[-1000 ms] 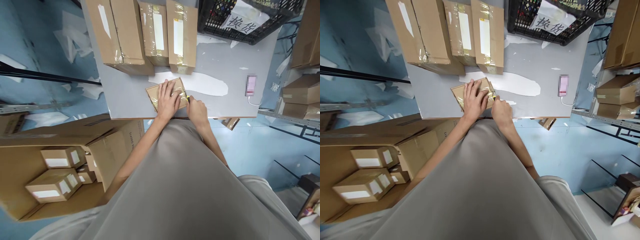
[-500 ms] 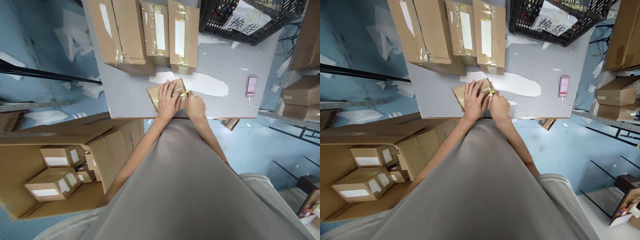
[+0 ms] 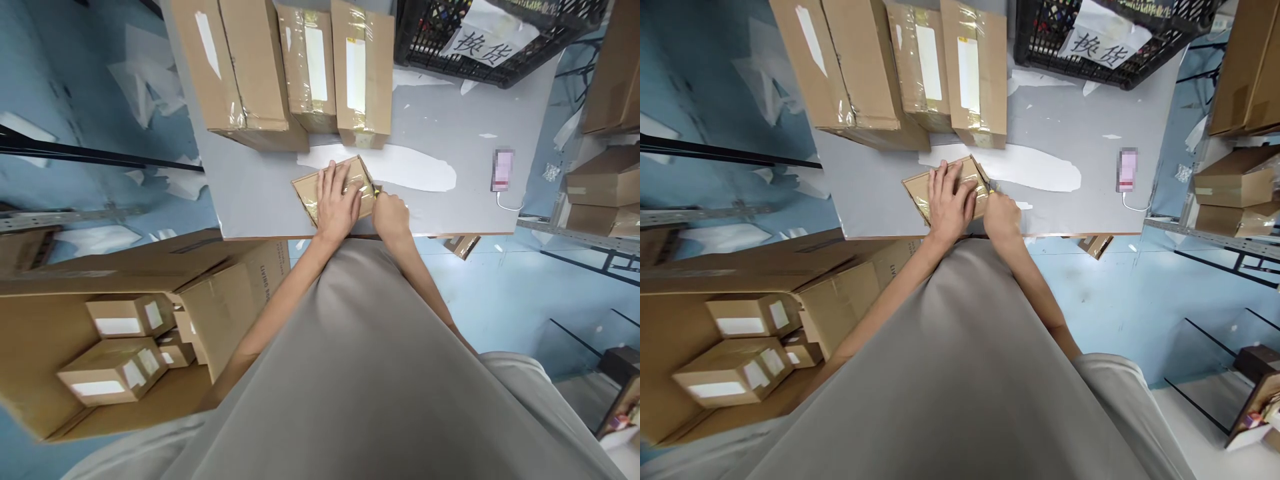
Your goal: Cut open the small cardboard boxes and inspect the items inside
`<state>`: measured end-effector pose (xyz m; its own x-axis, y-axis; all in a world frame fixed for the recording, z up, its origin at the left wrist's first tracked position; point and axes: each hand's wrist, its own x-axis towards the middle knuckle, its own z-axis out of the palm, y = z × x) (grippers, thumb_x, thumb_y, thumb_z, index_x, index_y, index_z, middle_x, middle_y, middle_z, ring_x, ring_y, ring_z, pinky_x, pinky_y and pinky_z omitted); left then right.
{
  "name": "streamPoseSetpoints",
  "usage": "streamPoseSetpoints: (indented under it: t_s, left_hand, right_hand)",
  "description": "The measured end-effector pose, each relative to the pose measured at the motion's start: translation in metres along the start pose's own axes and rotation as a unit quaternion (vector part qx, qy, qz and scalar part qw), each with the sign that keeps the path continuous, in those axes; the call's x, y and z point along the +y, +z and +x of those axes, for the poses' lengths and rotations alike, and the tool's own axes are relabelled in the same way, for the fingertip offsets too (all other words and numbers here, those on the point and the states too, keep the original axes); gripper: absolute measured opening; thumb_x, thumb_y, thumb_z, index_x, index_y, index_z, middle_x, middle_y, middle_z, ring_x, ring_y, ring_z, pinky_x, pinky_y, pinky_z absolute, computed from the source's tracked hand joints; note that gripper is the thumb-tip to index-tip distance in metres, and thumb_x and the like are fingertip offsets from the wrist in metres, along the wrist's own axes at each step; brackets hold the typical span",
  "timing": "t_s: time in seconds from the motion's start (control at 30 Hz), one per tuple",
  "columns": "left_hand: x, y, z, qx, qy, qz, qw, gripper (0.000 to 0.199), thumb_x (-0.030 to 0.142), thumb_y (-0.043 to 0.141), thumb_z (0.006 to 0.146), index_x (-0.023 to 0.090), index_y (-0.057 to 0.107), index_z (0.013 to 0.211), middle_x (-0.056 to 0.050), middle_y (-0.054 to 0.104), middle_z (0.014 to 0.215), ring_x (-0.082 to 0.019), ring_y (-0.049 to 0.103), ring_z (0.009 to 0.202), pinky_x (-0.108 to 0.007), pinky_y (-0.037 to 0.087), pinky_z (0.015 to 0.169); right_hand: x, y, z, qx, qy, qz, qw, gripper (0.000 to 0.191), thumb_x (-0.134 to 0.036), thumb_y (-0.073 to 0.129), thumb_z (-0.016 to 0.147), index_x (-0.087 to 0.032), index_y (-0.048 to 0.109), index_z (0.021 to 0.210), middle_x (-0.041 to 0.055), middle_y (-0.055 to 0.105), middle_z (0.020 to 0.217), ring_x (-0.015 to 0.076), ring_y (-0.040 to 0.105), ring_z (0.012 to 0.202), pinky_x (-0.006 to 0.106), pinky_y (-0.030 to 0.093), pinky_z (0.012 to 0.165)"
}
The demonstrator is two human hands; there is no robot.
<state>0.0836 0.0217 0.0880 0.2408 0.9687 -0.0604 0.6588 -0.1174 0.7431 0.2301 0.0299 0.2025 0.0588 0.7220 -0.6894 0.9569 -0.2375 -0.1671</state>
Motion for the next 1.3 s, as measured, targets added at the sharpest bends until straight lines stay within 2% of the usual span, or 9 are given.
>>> streamPoseSetpoints:
  t_s: [0.13, 0.27, 0.37, 0.53, 0.73, 0.83, 0.93, 1.13, 1.3]
  left_hand:
    - [-0.004, -0.001, 0.003, 0.006, -0.003, 0.006, 1.0, 0.057, 0.068, 0.045, 0.116, 0.03, 0.072, 0.15, -0.01, 0.051, 0.184, -0.035, 0.027, 0.182, -0.064, 0.007, 0.151]
    - [-0.005, -0.01, -0.003, 0.02, -0.007, 0.022, 1.0, 0.058, 0.068, 0.044, 0.117, 0.029, 0.069, 0.153, -0.012, 0.051, 0.184, -0.036, 0.027, 0.182, -0.066, 0.009, 0.15]
    - [-0.007, -0.021, -0.017, 0.07, -0.034, 0.052, 0.996, 0.059, 0.067, 0.045, 0.117, 0.03, 0.064, 0.16, -0.014, 0.047, 0.186, -0.036, 0.023, 0.183, -0.069, 0.006, 0.149]
    - [-0.032, -0.029, -0.046, 0.159, -0.108, 0.096, 0.977, 0.084, 0.075, 0.054, 0.112, 0.024, 0.044, 0.178, -0.023, 0.032, 0.191, -0.04, 0.015, 0.184, -0.07, 0.01, 0.149]
    - [-0.081, -0.041, -0.07, 0.155, -0.152, 0.059, 0.974, 0.1, 0.086, 0.045, 0.109, 0.019, 0.033, 0.183, -0.027, 0.038, 0.186, -0.037, 0.035, 0.178, -0.056, 0.028, 0.148]
    - [-0.099, -0.056, -0.085, 0.151, -0.181, 0.059, 0.97, 0.098, 0.088, 0.042, 0.109, 0.021, 0.04, 0.18, -0.025, 0.053, 0.177, -0.036, 0.049, 0.17, -0.052, 0.039, 0.143]
    - [-0.114, -0.068, -0.101, 0.173, -0.235, 0.065, 0.954, 0.092, 0.086, 0.04, 0.11, 0.02, 0.051, 0.173, -0.025, 0.069, 0.157, -0.036, 0.069, 0.151, -0.05, 0.054, 0.13]
    - [-0.13, -0.073, -0.108, 0.256, -0.318, 0.04, 0.912, 0.065, 0.065, 0.036, 0.119, 0.015, 0.075, 0.134, -0.02, 0.082, 0.13, -0.031, 0.079, 0.123, -0.044, 0.062, 0.116]
    - [-0.142, -0.063, -0.084, 0.259, -0.293, -0.022, 0.92, 0.061, 0.057, 0.036, 0.119, 0.014, 0.076, 0.135, -0.019, 0.082, 0.135, -0.03, 0.078, 0.128, -0.043, 0.061, 0.117]
  right_hand:
    - [0.005, -0.003, -0.016, 0.003, 0.034, -0.001, 0.999, 0.038, -0.016, 0.044, 0.116, -0.011, 0.073, 0.14, 0.0262, 0.082, 0.133, 0.0366, 0.08, 0.127, 0.045, 0.06, 0.109]
    - [0.037, 0.004, -0.022, 0.08, 0.038, 0.04, 0.995, 0.045, -0.033, 0.038, 0.122, -0.016, 0.062, 0.157, 0.0212, 0.085, 0.124, 0.0377, 0.081, 0.115, 0.046, 0.059, 0.105]
    - [0.079, 0.028, 0.018, 0.152, 0.084, 0.075, 0.982, 0.051, -0.039, 0.032, 0.124, -0.013, 0.058, 0.159, 0.0225, 0.083, 0.127, 0.0369, 0.08, 0.116, 0.044, 0.059, 0.104]
    - [0.149, 0.078, 0.103, 0.133, 0.181, 0.079, 0.971, 0.05, -0.022, 0.048, 0.114, -0.005, 0.055, 0.16, 0.0289, 0.073, 0.146, 0.0353, 0.075, 0.125, 0.043, 0.056, 0.107]
    - [0.188, 0.091, 0.127, 0.158, 0.193, 0.058, 0.967, 0.052, -0.016, 0.055, 0.107, -0.001, 0.057, 0.157, 0.0345, 0.063, 0.152, 0.036, 0.063, 0.138, 0.045, 0.049, 0.117]
    - [0.178, 0.087, 0.133, 0.191, 0.14, 0.099, 0.966, 0.049, -0.017, 0.054, 0.108, -0.002, 0.061, 0.155, 0.033, 0.064, 0.156, 0.0341, 0.061, 0.143, 0.045, 0.044, 0.125]
    - [0.143, 0.091, 0.141, 0.127, 0.075, 0.265, 0.953, 0.04, -0.026, 0.053, 0.113, -0.006, 0.069, 0.144, 0.0236, 0.079, 0.137, 0.0254, 0.073, 0.124, 0.037, 0.054, 0.115]
    - [0.053, 0.104, 0.132, -0.096, -0.033, 0.543, 0.834, 0.033, -0.043, 0.056, 0.115, -0.017, 0.076, 0.123, 0.0066, 0.087, 0.112, 0.0127, 0.08, 0.102, 0.026, 0.061, 0.101]
    - [0.043, 0.087, 0.103, -0.036, -0.043, 0.548, 0.835, 0.041, -0.054, 0.074, 0.104, -0.017, 0.076, 0.122, 0.0091, 0.086, 0.128, 0.0171, 0.08, 0.114, 0.029, 0.062, 0.106]
